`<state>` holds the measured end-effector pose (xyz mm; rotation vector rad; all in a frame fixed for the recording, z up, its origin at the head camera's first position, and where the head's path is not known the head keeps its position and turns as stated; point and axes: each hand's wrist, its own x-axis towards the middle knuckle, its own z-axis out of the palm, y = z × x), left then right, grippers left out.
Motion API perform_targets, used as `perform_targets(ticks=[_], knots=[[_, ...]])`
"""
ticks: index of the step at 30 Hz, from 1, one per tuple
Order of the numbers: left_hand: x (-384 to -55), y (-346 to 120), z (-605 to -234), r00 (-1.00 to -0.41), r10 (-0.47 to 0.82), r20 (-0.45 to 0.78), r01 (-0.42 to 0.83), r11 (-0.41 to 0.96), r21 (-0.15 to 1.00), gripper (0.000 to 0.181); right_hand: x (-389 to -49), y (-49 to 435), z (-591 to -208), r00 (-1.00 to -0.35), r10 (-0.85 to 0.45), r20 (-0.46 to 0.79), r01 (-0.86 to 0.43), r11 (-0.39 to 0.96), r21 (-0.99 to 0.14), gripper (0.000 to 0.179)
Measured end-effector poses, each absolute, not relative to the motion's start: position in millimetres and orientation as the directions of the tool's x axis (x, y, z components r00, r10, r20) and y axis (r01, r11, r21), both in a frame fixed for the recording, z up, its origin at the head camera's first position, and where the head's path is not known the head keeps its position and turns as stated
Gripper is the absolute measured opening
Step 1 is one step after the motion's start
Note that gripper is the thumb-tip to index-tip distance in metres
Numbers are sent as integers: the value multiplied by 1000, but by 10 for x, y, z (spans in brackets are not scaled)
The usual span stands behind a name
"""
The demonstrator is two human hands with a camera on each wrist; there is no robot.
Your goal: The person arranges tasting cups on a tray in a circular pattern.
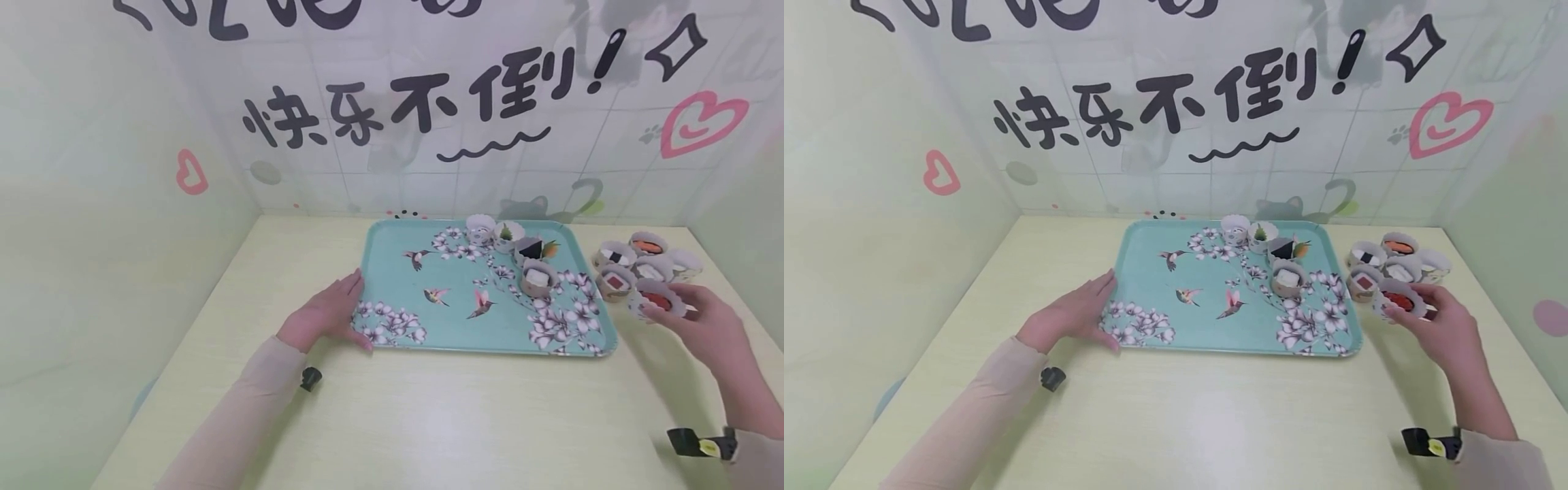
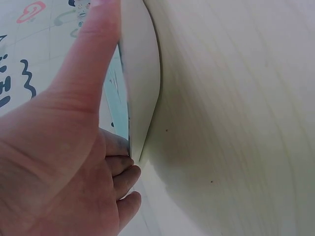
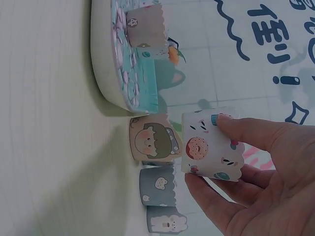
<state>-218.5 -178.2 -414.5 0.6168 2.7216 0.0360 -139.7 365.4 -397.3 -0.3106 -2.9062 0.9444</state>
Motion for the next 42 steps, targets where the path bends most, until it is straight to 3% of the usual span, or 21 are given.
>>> perform_targets(ticks=[42], knots=[[-2168,-1787,-4137,-844,429,-322,414,903,118,141,-1605,3041,-4019,-999,27,-23,36,746,-665,67]])
